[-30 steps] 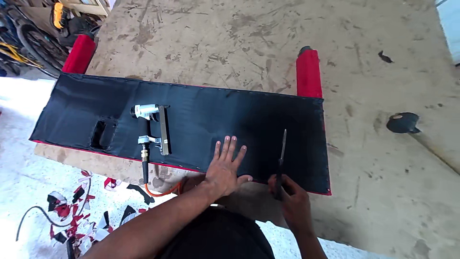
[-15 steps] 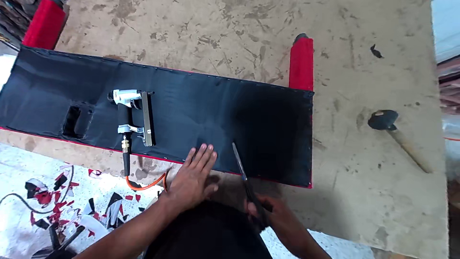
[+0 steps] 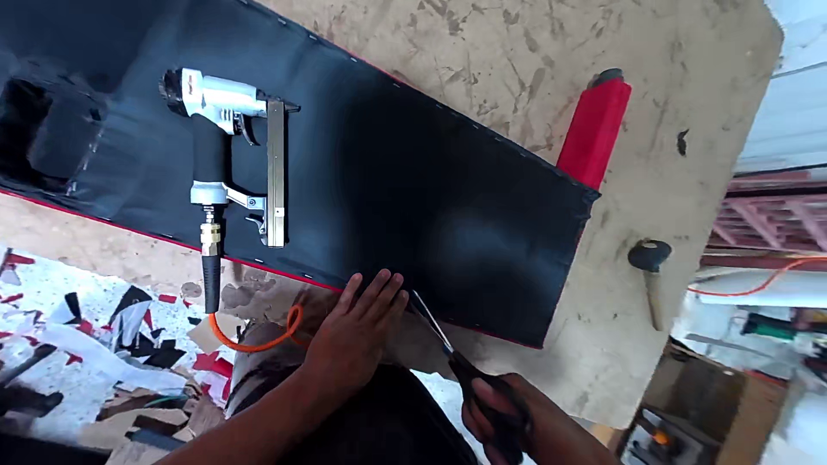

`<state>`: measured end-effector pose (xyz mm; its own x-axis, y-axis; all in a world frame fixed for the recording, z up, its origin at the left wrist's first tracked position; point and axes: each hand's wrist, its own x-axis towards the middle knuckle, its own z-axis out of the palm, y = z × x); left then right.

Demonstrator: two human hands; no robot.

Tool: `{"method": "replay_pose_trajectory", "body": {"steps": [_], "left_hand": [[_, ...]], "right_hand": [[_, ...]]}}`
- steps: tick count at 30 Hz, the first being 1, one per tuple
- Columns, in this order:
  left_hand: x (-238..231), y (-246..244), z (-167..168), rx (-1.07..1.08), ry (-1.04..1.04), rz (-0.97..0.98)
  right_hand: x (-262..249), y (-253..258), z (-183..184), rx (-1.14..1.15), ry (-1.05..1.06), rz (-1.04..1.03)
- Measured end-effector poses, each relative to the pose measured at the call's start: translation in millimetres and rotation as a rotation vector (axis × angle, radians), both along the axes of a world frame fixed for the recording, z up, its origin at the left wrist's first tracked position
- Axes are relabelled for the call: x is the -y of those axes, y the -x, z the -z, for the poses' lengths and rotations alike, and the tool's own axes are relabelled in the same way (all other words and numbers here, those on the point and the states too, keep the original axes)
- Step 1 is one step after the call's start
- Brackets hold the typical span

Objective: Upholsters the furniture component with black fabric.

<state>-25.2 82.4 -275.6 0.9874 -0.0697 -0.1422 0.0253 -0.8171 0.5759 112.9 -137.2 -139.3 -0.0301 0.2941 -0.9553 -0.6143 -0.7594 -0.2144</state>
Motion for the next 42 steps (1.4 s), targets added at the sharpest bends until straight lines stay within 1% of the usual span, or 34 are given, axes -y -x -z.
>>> {"method": "replay_pose_trajectory", "body": {"steps": [3,6,10,13,16,22,28,31,34,36,39,42], "left_hand": [[-1.3,0.5,4.4,0.016,0.015,-0.016],[-2.4,1.1,5.7,0.012,0.034,-0.012],[-1.8,2.6,6.4,0.028,0.062,-0.041],[2.1,5.6,6.8,0.042,0.028,-0.034],[7.4,6.3,6.9,0.046,-0.013,-0.022],[14.9,7.4,8.2,0.072,-0.071,0.007],[16.0,11.2,13.8,0.061,-0.054,0.026],[14.5,15.9,15.0,0.053,-0.062,0.032],[18.3,14.0,20.8,0.151,-0.071,-0.028],[19.3,21.2,23.2,0.171,-0.058,-0.058],[17.6,20.2,23.1,0.179,-0.025,-0.084],[18.0,24.0,25.5,0.166,0.029,-0.101]], "right_hand": [[-14.9,-8.4,-7.7,-0.023,0.085,-0.001],[-23.3,-11.7,-5.5,-0.036,0.094,0.032],[-14.3,6.6,3.1,0.015,0.046,0.107],[-2.1,25.2,13.6,0.066,-0.033,0.181],[2.6,32.4,18.5,0.105,-0.073,0.226],[0.7,26.0,13.5,0.124,-0.038,0.207],[0.2,30.4,13.1,0.108,-0.046,0.231],[1.0,36.3,4.3,0.145,-0.016,0.171],[-7.0,20.5,-3.1,0.164,0.028,0.107],[-11.1,15.9,-2.6,0.129,0.044,0.065],[-20.3,5.7,-11.7,0.112,0.075,0.03],[-30.8,11.1,2.7,0.129,0.078,0.044]]}}
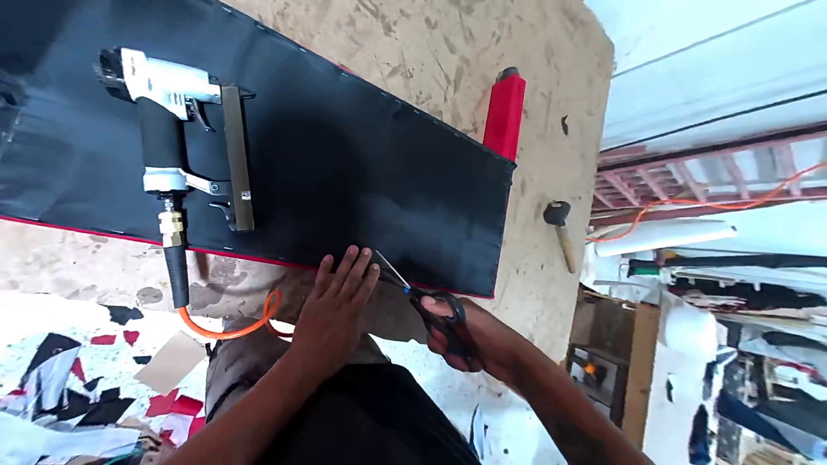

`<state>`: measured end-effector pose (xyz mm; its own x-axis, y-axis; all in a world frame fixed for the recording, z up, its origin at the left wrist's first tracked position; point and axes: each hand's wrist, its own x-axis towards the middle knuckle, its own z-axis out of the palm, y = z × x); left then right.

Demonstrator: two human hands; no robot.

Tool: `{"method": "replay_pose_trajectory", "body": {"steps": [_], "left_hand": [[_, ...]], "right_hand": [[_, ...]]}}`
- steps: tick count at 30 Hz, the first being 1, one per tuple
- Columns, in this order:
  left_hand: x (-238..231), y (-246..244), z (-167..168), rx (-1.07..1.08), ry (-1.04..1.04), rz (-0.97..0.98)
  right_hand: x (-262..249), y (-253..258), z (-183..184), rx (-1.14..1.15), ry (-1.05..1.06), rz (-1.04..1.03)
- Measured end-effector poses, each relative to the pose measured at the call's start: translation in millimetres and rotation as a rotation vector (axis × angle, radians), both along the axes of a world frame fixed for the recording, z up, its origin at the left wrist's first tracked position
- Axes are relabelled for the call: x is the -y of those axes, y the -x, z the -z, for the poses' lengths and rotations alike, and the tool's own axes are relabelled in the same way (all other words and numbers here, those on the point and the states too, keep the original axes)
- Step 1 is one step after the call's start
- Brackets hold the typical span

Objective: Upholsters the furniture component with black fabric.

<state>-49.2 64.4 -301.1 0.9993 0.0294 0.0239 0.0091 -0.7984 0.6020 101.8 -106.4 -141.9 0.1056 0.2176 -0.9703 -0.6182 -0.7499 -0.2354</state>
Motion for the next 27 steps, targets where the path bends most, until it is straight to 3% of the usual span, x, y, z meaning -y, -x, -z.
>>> {"method": "replay_pose_trajectory", "body": {"steps": [5,12,18,24,27], "left_hand": [[-8.8,-1.0,-5.4,-0.018,0.081,-0.01],[-14.6,2.1,-11.4,-0.082,0.037,0.038],[-6.0,-2.6,-20.6,-0.155,-0.048,0.037],[1.5,0.0,-30.7,-0.166,-0.081,0.007],[3.5,-8.7,-38.0,-0.118,-0.03,-0.137]], "right_hand": [[17.6,30.1,8.8,0.058,-0.101,0.062],[50.5,66.9,81.3,0.167,-0.4,0.213],[74.5,63.4,80.3,0.219,-0.304,0.185],[52.8,43.6,85.2,0.232,-0.379,0.154],[62.7,41.0,81.0,0.215,-0.426,0.181]]}}
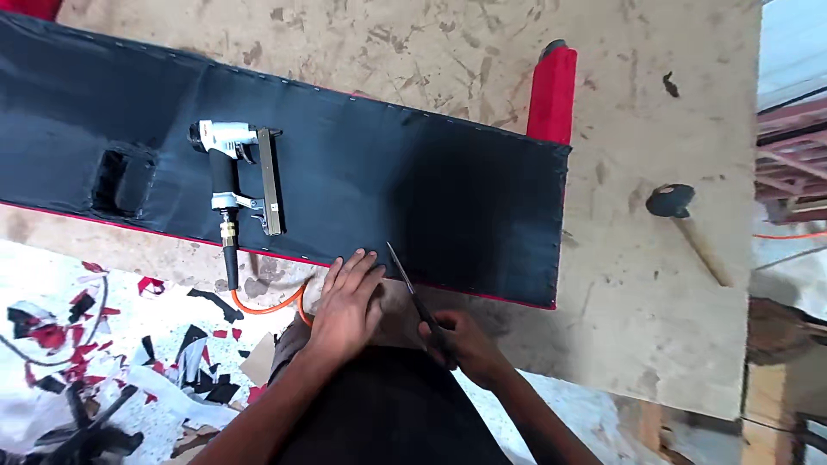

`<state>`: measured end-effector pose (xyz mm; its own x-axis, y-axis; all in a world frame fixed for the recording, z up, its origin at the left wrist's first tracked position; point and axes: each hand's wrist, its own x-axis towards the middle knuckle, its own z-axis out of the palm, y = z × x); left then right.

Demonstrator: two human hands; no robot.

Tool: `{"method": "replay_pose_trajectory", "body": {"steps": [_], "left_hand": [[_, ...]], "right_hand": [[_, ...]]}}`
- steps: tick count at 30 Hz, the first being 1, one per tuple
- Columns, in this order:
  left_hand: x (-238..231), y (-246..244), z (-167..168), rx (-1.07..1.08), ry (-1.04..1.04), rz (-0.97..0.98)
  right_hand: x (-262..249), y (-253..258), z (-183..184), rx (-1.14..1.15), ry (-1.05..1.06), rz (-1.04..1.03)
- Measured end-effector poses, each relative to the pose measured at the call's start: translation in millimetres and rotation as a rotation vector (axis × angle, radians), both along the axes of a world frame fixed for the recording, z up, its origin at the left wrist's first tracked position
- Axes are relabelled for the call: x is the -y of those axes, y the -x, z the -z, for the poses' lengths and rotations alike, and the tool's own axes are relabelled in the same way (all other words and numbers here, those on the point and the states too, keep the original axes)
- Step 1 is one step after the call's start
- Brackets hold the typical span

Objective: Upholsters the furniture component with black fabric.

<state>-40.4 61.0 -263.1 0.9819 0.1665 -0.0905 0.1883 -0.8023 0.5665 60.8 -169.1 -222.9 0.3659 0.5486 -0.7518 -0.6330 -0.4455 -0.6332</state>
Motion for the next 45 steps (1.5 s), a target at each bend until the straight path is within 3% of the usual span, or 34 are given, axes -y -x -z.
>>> {"method": "replay_pose_trajectory", "body": {"steps": [4,10,22,36,45], "left_hand": [[1.0,-43.8,1.3,0.053,-0.148,-0.23],[-1.5,-88.9,6.0,-0.081,-0.35,-0.243],[-12.7,-89.2,-20.3,-0.339,-0.174,-0.056],[-19.7,-56.8,-5.1,-0.036,0.219,-0.249],[-11.9,-43.5,-4.6,0.029,0.283,-0.323]], "right_hand": [[21.7,2.0,-7.8,-0.086,-0.15,0.006],[24.3,0.5,-9.5,-0.053,-0.117,-0.043],[-19.2,-12.0,4.7,0.049,-0.005,-0.007],[-46.4,-5.4,4.0,0.021,-0.09,0.14],[-58.1,-5.5,3.0,0.017,-0.093,0.18]]}}
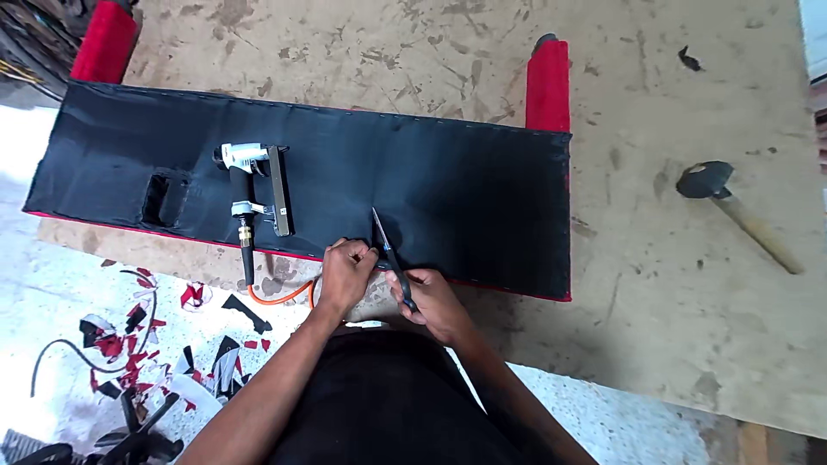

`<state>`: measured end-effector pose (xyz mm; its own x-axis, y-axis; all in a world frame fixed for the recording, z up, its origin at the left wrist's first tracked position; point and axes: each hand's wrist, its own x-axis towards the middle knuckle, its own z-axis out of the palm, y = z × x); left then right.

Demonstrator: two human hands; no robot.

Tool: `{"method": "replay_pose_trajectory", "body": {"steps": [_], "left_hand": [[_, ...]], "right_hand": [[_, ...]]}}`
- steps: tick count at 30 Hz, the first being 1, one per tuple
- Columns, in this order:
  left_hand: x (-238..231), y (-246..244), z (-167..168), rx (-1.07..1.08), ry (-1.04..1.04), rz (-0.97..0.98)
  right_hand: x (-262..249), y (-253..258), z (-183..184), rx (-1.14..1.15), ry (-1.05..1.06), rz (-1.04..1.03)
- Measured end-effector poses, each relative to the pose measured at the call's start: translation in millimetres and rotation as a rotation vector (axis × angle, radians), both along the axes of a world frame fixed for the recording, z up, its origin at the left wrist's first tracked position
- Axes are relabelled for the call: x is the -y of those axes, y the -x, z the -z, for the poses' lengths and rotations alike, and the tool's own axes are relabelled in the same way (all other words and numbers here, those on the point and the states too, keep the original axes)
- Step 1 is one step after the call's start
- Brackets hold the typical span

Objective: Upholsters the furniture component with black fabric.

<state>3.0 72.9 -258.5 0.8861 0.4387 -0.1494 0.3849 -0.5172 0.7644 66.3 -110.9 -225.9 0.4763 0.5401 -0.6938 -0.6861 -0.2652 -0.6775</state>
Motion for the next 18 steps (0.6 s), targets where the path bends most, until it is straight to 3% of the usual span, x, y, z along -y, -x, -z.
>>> {"method": "replay_pose_trajectory", "body": {"steps": [12,18], "left_hand": [[7.0,2.5,5.5,-0.022,-0.046,-0.073],[0.6,-33.8,1.0,-0.188,-0.409,-0.133]], "right_hand": [[12.4,-36.8,-2.2,0.034,0.009,-0.194],[17.5,-47.2,-4.0,0.043,0.001,-0.268]]}}
